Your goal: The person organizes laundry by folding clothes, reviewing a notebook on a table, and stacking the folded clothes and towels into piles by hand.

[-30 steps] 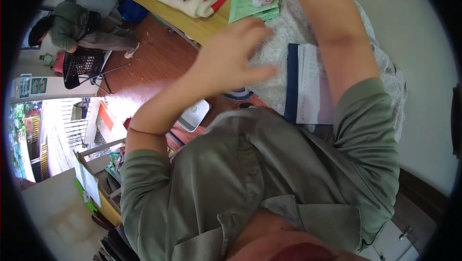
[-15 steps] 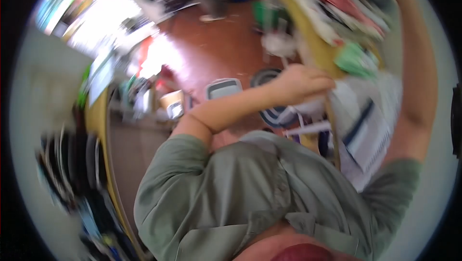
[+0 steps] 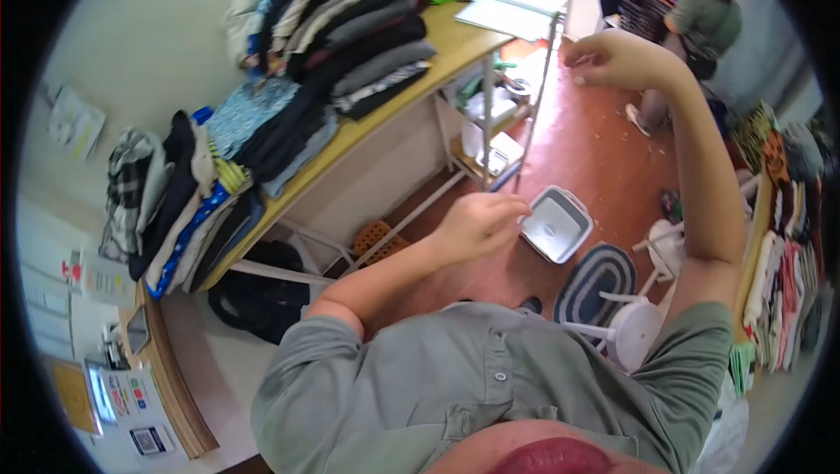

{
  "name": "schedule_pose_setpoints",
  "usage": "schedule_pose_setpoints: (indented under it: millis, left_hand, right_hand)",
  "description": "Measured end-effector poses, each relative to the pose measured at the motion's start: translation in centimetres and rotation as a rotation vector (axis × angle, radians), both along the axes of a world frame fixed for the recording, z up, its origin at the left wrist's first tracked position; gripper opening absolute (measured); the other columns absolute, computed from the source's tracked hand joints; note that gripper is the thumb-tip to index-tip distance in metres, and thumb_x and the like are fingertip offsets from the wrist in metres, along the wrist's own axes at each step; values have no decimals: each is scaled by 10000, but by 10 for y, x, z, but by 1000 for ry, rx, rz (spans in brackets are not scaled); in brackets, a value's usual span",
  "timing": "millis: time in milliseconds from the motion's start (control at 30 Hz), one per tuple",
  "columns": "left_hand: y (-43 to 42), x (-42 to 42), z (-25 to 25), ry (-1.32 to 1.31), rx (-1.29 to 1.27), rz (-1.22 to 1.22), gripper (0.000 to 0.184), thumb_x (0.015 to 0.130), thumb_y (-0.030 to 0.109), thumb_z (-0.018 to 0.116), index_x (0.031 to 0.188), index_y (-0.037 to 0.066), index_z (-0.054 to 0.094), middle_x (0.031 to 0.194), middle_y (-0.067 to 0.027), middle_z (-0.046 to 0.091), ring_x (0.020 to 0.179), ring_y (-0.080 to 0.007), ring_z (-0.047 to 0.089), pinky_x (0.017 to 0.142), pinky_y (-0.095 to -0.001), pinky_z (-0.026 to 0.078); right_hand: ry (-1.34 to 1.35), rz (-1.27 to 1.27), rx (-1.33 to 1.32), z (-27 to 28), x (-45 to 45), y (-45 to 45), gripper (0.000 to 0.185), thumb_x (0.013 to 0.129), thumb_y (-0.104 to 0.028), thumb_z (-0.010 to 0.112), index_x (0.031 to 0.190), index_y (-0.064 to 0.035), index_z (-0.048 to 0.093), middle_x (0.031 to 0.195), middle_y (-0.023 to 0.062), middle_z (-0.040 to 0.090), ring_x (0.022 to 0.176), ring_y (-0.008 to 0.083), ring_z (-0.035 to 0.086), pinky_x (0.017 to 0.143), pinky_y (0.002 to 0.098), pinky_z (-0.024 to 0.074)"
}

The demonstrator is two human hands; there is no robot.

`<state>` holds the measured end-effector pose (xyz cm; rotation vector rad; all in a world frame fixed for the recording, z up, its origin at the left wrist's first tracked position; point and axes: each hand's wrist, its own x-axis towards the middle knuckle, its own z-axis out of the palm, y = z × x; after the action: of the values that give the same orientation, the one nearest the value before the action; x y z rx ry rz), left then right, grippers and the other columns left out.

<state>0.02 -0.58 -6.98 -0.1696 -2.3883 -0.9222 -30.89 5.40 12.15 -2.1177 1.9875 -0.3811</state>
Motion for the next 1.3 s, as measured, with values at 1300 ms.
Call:
schedule_pose_setpoints:
  millis: [1300]
  left_hand:
    - [-416,51,314,-18,655,898,737,1006,588,410,1403,-27,498,1293,-220,623,1115,-324,653,968,-445,508]
  right_hand:
    - [-274,510,-351,77,70,-342,217,876,-40,679,1088,8,676,954,57,694,828,108,644,771,268,557]
